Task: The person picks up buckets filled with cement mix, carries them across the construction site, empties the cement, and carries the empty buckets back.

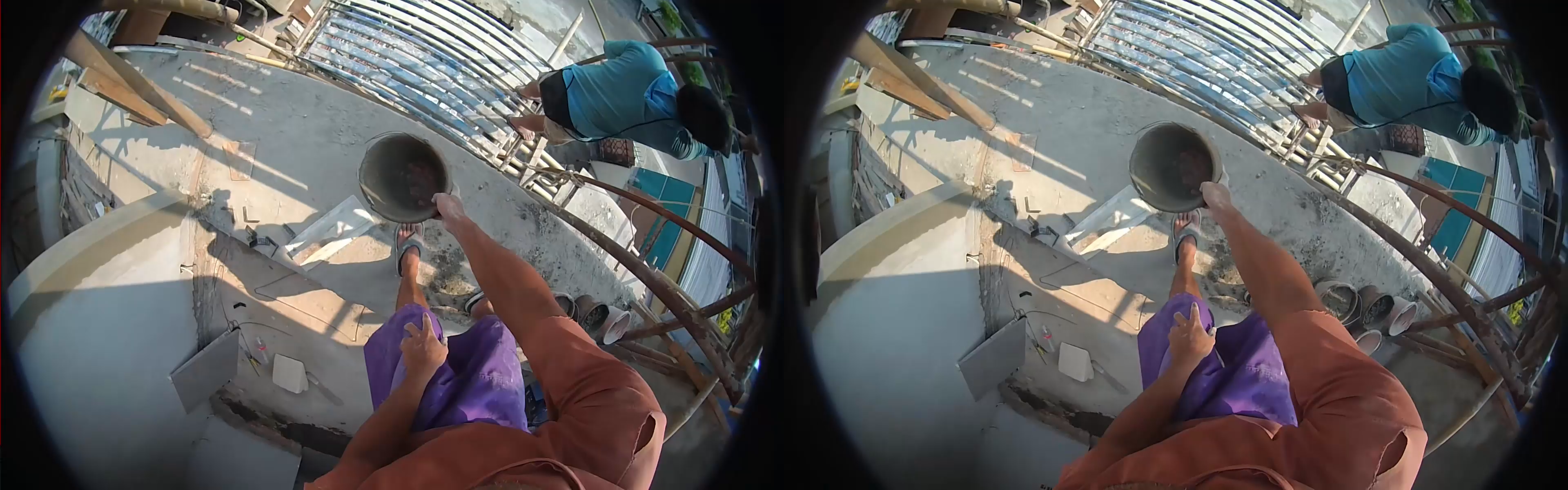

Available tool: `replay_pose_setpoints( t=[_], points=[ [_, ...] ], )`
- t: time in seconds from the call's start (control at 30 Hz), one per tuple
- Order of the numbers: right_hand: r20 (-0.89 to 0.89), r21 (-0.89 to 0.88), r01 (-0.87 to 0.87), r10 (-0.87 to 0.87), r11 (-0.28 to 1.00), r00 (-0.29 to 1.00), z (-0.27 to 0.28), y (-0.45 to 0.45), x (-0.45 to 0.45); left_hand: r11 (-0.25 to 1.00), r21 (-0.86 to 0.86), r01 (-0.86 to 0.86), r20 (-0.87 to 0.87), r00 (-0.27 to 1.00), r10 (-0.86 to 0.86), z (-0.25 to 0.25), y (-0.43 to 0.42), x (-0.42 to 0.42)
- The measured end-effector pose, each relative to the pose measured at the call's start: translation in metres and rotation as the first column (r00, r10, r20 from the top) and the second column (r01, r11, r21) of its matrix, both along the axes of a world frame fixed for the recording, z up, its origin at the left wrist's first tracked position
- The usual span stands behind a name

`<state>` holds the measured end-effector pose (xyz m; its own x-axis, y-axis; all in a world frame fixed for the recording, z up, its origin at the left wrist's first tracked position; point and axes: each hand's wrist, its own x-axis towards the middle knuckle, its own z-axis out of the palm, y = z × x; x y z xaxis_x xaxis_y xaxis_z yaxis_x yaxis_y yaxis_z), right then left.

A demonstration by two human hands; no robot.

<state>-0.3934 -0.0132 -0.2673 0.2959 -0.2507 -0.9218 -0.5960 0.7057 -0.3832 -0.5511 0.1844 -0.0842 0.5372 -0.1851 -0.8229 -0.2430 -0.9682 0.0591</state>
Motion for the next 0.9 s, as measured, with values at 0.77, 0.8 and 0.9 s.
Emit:
replay_pose_setpoints(
  t=[0.77, 0.8, 0.9],
  points=[
    [-0.301, -0.232, -0.763, 0.702, 0.603, 0.646, 0.060, 0.059, -0.342, 0.961, -0.062, 0.268, -0.149, 0.950, -0.275, -0.004, 0.015, 0.029],
    [-0.327, -0.154, -0.781, 0.715, 0.605, 0.618, 0.030, 0.085, -0.411, 0.953, -0.111, 0.283, -0.151, 0.943, -0.297, -0.002, 0.013, 0.025],
    [-0.279, 0.084, -0.570, 0.569, 0.817, 0.774, 0.132, 0.100, -0.499, 0.902, -0.223, 0.369, -0.118, 0.908, -0.401, -0.020, 0.033, 0.011]
  ],
)
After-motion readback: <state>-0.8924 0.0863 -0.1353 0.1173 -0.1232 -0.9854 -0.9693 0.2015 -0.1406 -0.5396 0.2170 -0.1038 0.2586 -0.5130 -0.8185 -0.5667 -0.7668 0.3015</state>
